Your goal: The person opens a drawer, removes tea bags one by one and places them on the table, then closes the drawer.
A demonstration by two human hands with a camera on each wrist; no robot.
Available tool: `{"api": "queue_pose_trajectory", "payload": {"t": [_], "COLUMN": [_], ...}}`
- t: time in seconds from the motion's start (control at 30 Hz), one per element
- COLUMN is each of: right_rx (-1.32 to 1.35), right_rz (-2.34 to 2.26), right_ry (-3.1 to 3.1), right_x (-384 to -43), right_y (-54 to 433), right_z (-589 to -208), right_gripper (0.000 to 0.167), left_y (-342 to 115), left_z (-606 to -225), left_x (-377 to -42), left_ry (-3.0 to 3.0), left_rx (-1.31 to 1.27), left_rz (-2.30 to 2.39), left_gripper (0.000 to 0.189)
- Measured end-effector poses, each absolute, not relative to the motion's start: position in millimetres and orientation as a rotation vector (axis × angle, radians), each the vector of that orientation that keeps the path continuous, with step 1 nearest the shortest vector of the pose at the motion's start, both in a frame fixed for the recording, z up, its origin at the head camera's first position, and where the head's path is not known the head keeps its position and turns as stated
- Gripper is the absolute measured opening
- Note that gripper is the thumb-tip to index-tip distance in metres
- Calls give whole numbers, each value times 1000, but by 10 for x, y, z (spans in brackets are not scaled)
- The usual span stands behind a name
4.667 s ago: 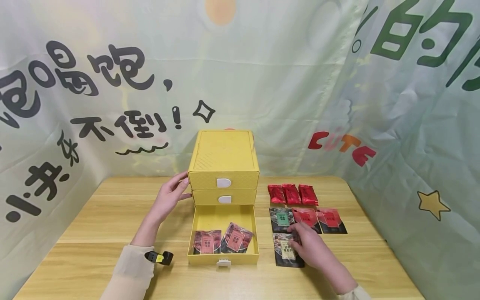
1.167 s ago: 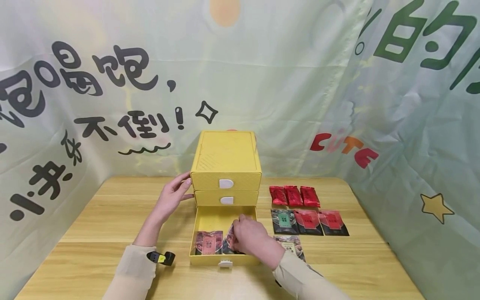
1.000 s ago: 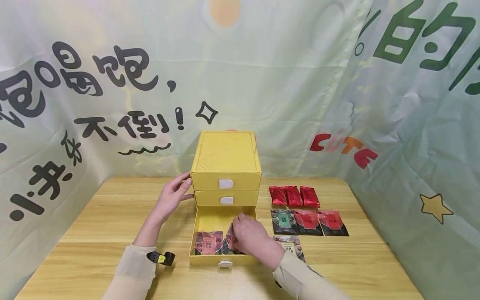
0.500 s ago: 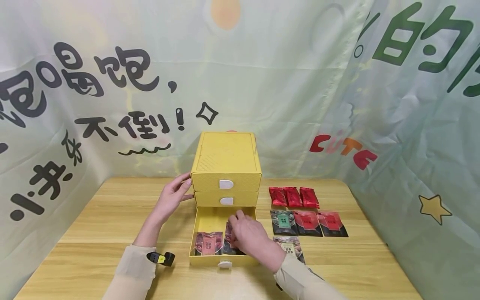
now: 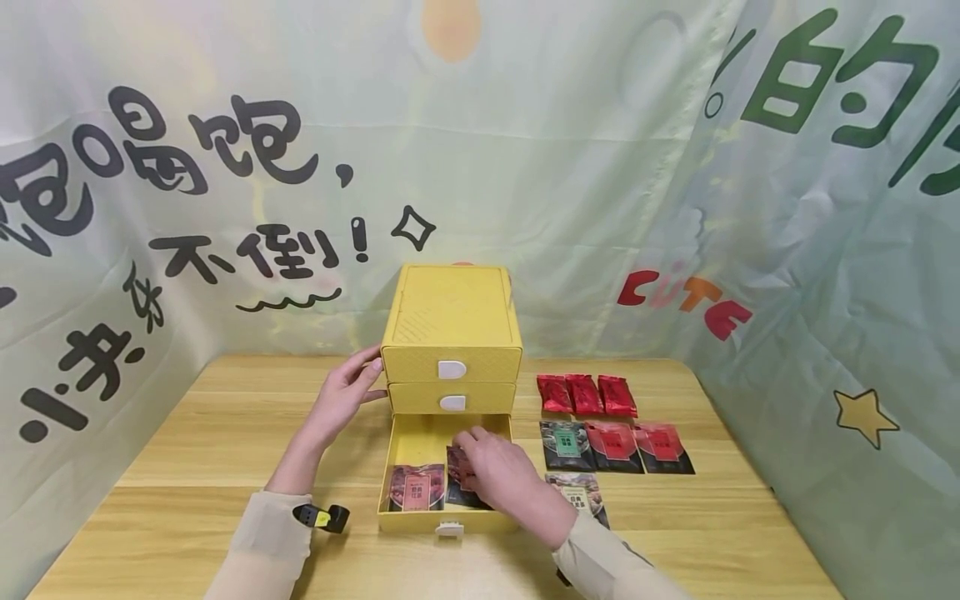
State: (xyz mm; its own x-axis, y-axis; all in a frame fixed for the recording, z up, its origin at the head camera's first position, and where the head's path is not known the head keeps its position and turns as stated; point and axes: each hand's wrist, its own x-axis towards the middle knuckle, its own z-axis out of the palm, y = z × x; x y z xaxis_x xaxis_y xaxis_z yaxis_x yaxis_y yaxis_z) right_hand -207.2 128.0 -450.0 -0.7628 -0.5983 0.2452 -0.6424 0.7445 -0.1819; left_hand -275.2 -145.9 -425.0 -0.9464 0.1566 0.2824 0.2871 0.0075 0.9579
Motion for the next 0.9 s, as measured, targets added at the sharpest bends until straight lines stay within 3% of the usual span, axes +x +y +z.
{"api": "queue_pose_trajectory", "payload": {"t": [0.27, 0.57, 0.9], "right_rx": [1053, 899, 758], "right_rz": [535, 722, 914], "right_ry": [-2778, -2887, -2784], "right_x": [-2022, -1950, -1886], "right_y": [1342, 1410, 1493], "right_z": [-4494, -4436, -4404], "right_gripper": [38, 50, 46], "left_y": [-1453, -1459, -1460], "left_z": [-4256, -4244, -4255], "left_x": [-2749, -2743, -2747], "left_ry": [-2159, -2157, -2164], "left_rx": [-466, -472, -468], "left_rz": [-2097, -2100, -2098], "left_gripper": [47, 47, 48]}}
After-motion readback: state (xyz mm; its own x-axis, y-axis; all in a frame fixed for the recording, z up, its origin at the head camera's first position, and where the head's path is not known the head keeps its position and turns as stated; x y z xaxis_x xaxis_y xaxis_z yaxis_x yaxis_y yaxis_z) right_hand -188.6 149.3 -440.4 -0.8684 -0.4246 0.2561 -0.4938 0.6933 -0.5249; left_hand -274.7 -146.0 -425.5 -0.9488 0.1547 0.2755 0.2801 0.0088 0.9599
